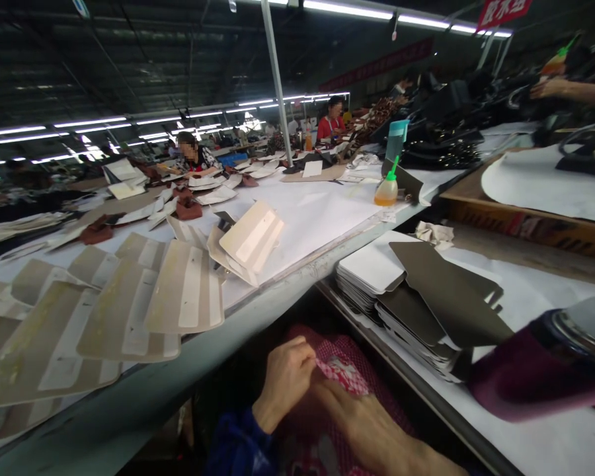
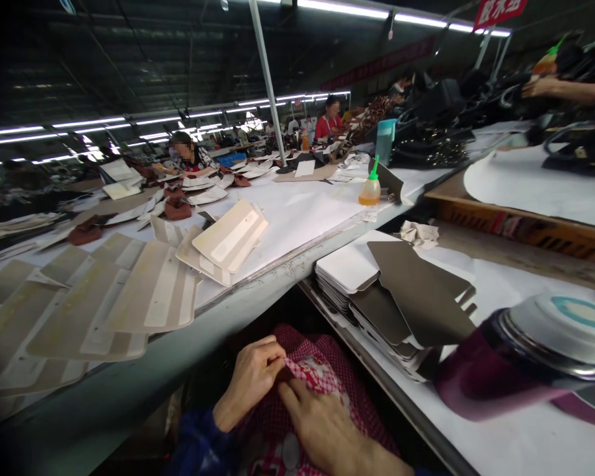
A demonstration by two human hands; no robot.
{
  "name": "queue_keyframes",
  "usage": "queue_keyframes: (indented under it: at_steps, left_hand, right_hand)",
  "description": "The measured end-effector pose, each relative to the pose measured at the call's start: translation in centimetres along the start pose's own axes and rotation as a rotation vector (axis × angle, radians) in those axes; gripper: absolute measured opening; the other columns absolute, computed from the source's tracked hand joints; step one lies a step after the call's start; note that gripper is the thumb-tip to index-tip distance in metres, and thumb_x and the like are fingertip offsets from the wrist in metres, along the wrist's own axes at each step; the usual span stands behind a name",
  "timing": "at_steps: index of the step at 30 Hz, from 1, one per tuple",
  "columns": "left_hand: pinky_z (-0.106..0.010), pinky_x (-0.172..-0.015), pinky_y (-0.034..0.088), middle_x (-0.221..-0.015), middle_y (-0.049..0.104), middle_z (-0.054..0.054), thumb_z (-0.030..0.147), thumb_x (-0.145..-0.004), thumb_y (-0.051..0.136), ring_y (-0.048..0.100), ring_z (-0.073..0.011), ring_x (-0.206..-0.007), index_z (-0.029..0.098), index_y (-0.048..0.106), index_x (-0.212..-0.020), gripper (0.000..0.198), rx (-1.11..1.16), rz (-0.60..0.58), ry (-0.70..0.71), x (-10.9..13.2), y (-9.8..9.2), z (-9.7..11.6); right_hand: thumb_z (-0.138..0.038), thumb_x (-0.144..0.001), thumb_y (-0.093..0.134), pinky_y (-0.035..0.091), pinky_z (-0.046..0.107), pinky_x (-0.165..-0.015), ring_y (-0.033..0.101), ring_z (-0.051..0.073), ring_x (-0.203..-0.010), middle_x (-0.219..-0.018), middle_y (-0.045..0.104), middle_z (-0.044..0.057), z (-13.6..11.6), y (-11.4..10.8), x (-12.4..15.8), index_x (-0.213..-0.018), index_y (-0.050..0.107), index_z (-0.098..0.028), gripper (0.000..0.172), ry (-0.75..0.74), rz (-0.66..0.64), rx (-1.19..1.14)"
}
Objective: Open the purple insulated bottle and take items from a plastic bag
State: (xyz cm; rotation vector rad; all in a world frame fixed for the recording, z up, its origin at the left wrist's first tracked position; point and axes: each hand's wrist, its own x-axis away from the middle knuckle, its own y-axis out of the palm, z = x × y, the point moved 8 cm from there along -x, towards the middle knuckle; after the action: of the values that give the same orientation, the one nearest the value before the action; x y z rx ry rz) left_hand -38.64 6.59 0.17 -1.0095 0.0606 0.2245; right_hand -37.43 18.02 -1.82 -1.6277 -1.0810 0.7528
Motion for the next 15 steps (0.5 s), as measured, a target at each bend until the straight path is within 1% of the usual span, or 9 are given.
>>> queue_keyframes:
  at_steps: [1, 3, 5, 7, 9, 11, 13, 15]
  left_hand:
    - [-0.028, -0.062, 0.032, -0.07, 0.054, 0.002, 0.005, -0.084, 0.054, 0.05, -0.0108, -0.064, 0.016, 0.063, -0.067, 0.022, 0.005, -0.004, -0.006, 0.0, -0.3, 0.1]
    - [-0.028, -0.063, 0.031, -0.07, 0.054, 0.002, 0.008, -0.085, 0.056, 0.049, -0.011, -0.064, 0.016, 0.063, -0.065, 0.022, 0.005, -0.025, 0.002, 0.0, -0.4, 0.7]
    - [-0.028, -0.063, 0.03, -0.069, 0.054, 0.002, 0.01, -0.085, 0.056, 0.048, -0.0113, -0.065, 0.016, 0.062, -0.065, 0.022, 0.003, -0.053, 0.008, 0.0, -0.2, 1.2]
    - [-0.028, -0.063, 0.029, -0.07, 0.055, 0.002, 0.01, -0.084, 0.055, 0.048, -0.0113, -0.064, 0.016, 0.062, -0.065, 0.021, 0.005, -0.079, -0.003, 0.0, 0.3, 1.5]
    - [-0.028, -0.064, 0.03, -0.07, 0.058, 0.002, 0.01, -0.082, 0.056, 0.05, -0.0115, -0.065, 0.017, 0.062, -0.066, 0.018, 0.015, -0.113, -0.031, 0.1, 1.0, 1.4]
    - [-0.026, -0.063, 0.032, -0.07, 0.062, 0.002, 0.011, -0.082, 0.054, 0.053, -0.0121, -0.065, 0.018, 0.063, -0.072, 0.015, 0.031, -0.164, -0.07, 0.7, 1.9, 0.9]
    - [-0.025, -0.062, 0.035, -0.069, 0.065, 0.001, 0.012, -0.084, 0.05, 0.057, -0.0128, -0.065, 0.018, 0.065, -0.078, 0.018, 0.045, -0.238, -0.103, 1.8, 3.0, 0.3]
    - [-0.025, -0.063, 0.038, -0.07, 0.067, -0.002, 0.01, -0.087, 0.044, 0.061, -0.015, -0.065, 0.017, 0.067, -0.077, 0.025, 0.034, -0.315, -0.135, 3.5, 4.2, -0.5]
  right_hand:
    - [0.009, -0.077, 0.052, 0.059, 0.025, -0.065, 0.072, 0.021, -0.086, -0.127, 0.064, 0.011, -0.2, 0.2, -0.4, -0.135, 0.053, -0.019, 0.064, 0.026, -0.011, 0.031]
    - [0.01, -0.082, 0.054, 0.062, 0.029, -0.064, 0.071, 0.021, -0.081, -0.121, 0.065, 0.013, -0.1, 1.1, -0.9, -0.132, 0.054, -0.011, 0.054, 0.099, -0.044, 0.102]
    - [0.006, -0.088, 0.06, 0.063, 0.03, -0.064, 0.071, 0.019, -0.079, -0.117, 0.066, 0.012, 0.1, 2.3, -1.2, -0.127, 0.057, -0.01, 0.043, 0.136, -0.088, 0.154]
    - [-0.001, -0.09, 0.067, 0.064, 0.032, -0.068, 0.071, 0.019, -0.083, -0.118, 0.066, 0.01, 0.4, 3.2, -1.4, -0.126, 0.059, -0.013, 0.038, 0.125, -0.126, 0.174]
    - [-0.006, -0.092, 0.069, 0.064, 0.034, -0.073, 0.071, 0.02, -0.087, -0.117, 0.067, 0.008, 1.0, 3.8, -1.4, -0.125, 0.06, -0.014, 0.035, 0.115, -0.15, 0.177]
    - [-0.008, -0.095, 0.066, 0.063, 0.037, -0.078, 0.07, 0.021, -0.092, -0.111, 0.069, 0.007, 1.9, 4.0, -1.3, -0.119, 0.063, -0.014, 0.025, 0.135, -0.169, 0.181]
    - [-0.008, -0.097, 0.063, 0.063, 0.039, -0.081, 0.07, 0.021, -0.094, -0.108, 0.07, 0.006, 2.9, 4.3, -1.0, -0.114, 0.065, -0.013, 0.017, 0.166, -0.191, 0.186]
    - [-0.01, -0.097, 0.064, 0.062, 0.04, -0.083, 0.07, 0.022, -0.097, -0.108, 0.07, 0.006, 3.5, 4.8, -0.7, -0.111, 0.067, -0.013, 0.015, 0.186, -0.209, 0.189]
